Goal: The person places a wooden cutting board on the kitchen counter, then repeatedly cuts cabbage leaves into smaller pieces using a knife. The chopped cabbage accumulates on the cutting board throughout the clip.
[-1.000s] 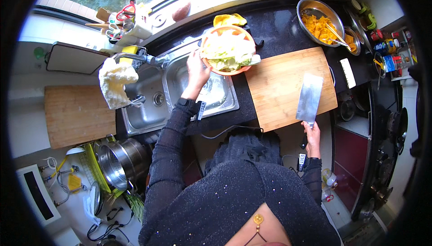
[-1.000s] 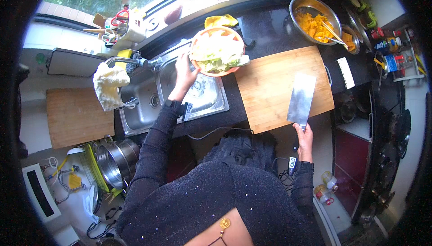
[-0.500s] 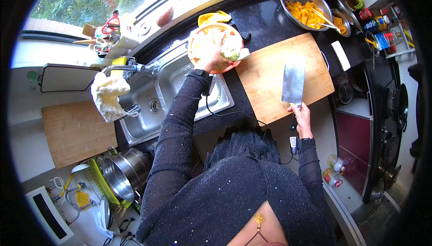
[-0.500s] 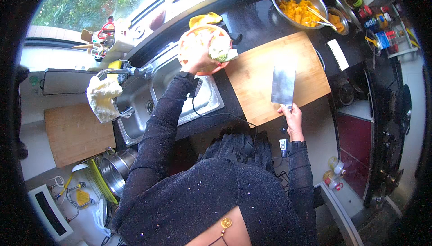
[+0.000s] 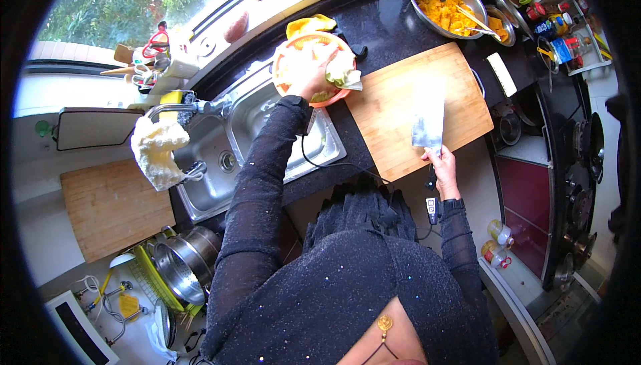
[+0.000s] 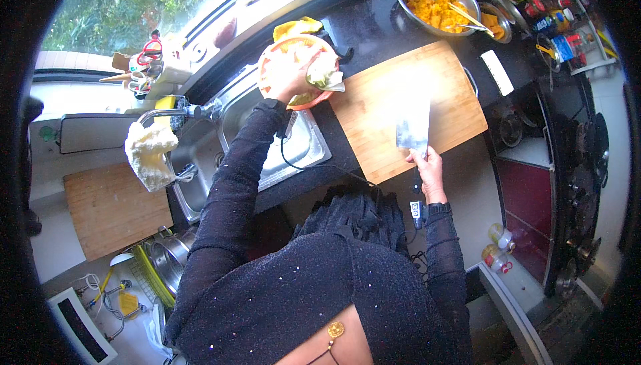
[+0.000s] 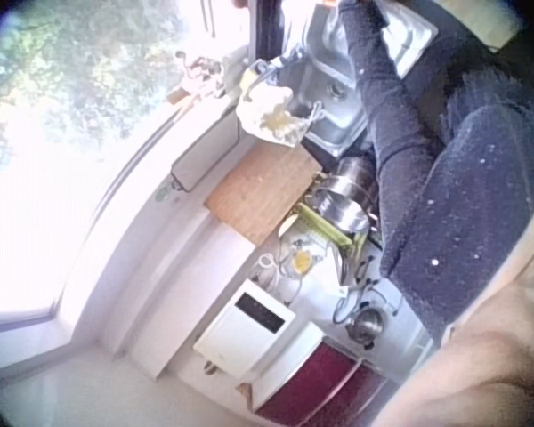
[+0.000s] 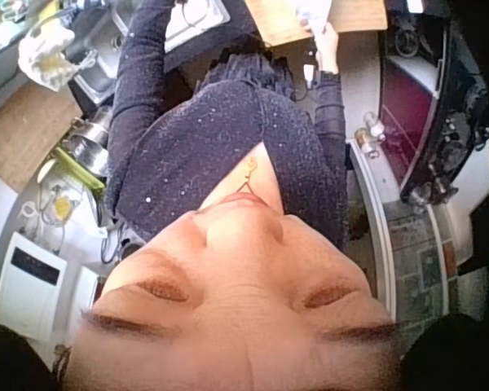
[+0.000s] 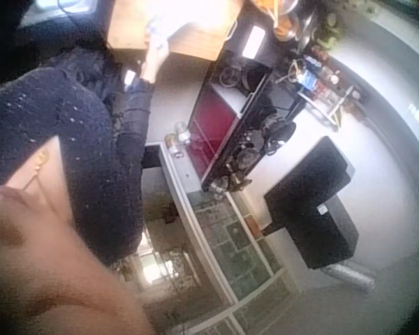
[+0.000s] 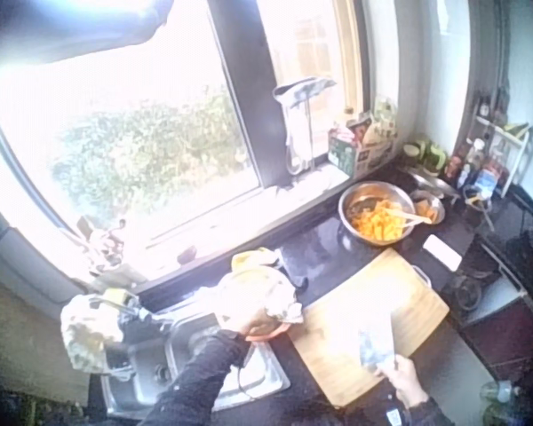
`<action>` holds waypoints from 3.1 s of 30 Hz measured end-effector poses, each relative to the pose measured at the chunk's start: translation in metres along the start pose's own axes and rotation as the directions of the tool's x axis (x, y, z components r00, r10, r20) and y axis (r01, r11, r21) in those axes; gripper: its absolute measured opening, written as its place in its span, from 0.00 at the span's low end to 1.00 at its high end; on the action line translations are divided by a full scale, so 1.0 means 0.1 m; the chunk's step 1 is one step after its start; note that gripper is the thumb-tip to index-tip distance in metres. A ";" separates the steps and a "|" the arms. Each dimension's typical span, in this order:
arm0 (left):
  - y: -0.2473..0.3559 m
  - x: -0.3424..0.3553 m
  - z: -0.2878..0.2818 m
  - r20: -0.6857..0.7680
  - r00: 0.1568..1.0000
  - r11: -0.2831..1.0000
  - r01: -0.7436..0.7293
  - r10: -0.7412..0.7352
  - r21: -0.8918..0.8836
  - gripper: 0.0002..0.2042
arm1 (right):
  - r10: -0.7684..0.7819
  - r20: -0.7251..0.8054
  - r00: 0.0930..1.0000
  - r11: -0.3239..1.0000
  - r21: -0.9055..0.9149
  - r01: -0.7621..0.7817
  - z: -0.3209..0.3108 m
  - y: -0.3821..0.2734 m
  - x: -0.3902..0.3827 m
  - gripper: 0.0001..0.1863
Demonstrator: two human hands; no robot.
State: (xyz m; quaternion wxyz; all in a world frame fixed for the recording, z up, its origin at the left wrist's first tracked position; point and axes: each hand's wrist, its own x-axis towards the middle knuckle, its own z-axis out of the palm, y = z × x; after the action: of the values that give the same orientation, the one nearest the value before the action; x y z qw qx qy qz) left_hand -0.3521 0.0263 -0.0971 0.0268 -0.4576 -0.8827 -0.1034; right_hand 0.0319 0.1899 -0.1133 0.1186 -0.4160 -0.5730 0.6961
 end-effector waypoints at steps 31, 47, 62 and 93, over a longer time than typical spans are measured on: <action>-0.11 0.28 -1.05 -0.389 0.921 0.965 -0.106 0.006 -0.238 0.20 | 0.000 -0.115 0.993 1.000 -0.016 -0.002 -0.21 0.01 0.00 0.04; 2.20 0.11 0.47 0.022 0.985 0.897 0.164 -0.170 -0.410 0.17 | -0.146 -0.041 0.988 0.876 -0.469 0.109 -1.47 -0.58 0.31 0.07; 2.56 -0.05 0.31 0.238 0.888 0.902 0.423 -0.392 -0.093 0.57 | 0.068 0.386 0.920 0.928 -0.363 0.083 -2.30 -0.63 1.60 0.05; 0.34 -0.19 -0.06 -0.014 0.861 0.857 0.508 -0.509 0.088 0.49 | 0.065 0.347 0.936 0.932 -0.355 0.067 -1.85 -0.97 1.34 0.06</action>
State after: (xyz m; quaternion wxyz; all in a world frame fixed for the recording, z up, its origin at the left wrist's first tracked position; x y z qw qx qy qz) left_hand -0.3144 0.0289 -0.0884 0.0145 -0.2073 -0.9760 -0.0652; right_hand 0.0496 0.4359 -0.0850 -0.0645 -0.2986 -0.7033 0.6419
